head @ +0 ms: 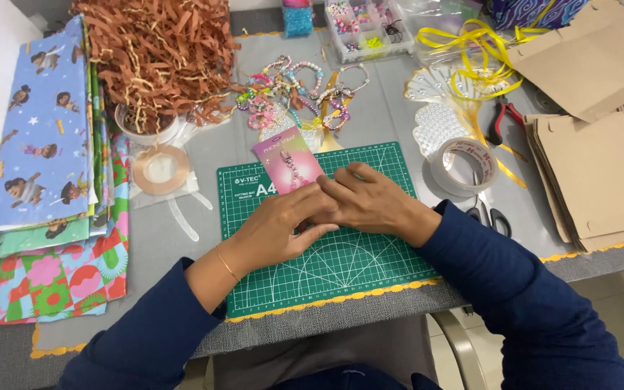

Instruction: Tying a decorative ribbon on a gift box and then placing jewelry items into protective bags and onto display cards.

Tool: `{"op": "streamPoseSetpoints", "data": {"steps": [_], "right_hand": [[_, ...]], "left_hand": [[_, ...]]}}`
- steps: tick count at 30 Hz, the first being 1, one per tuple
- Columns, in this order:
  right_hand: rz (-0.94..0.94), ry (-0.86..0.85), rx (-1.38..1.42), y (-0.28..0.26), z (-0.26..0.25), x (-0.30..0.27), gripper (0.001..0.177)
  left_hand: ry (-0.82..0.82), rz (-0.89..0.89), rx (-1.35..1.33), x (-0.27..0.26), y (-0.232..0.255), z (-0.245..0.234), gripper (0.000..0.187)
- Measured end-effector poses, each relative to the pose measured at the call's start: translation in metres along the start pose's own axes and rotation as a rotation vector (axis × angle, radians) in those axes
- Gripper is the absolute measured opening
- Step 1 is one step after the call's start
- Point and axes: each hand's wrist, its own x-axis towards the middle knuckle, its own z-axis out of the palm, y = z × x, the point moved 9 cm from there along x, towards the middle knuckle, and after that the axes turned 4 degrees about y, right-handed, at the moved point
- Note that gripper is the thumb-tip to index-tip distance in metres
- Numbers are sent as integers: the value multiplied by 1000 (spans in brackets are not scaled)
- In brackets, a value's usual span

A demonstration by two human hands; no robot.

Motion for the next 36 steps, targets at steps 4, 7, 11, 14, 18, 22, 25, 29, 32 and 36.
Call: {"op": "streamPoseSetpoints", "data": {"steps": [4,7,11,14,18,22,25,29,32,36], "right_hand": [[6,-27,30,1,7,-6,15],[14,-23,43,1,4,-2,16],[10,-22,61,0,11,-10,14],[19,-17,64,1,10,-9,17],[28,-12,56,2,5,-4,15],[36,-12,46,3,10,-10,18],[93,-34,91,16,4,-1,7],[151,29,60,45,-13,-3,10],[300,6,-1,82,4,-39,28],[647,-43,-12,146,-14,-63,33]], "left_hand": [[10,-20,-2,-5,-15,7,16],[16,-18,6,-1,-4,1,17],[1,-8,28,-4,-12,6,13],[7,-11,46,-4,-13,7,12],[11,-17,44,-1,-6,3,14],[51,-53,75,-5,-14,4,14],[150,-54,145,-5,-30,1,29],[263,-63,399,-2,-31,-26,60],[196,-310,469,-9,-64,-30,72],[160,-276,543,-14,-74,-22,69]]}}
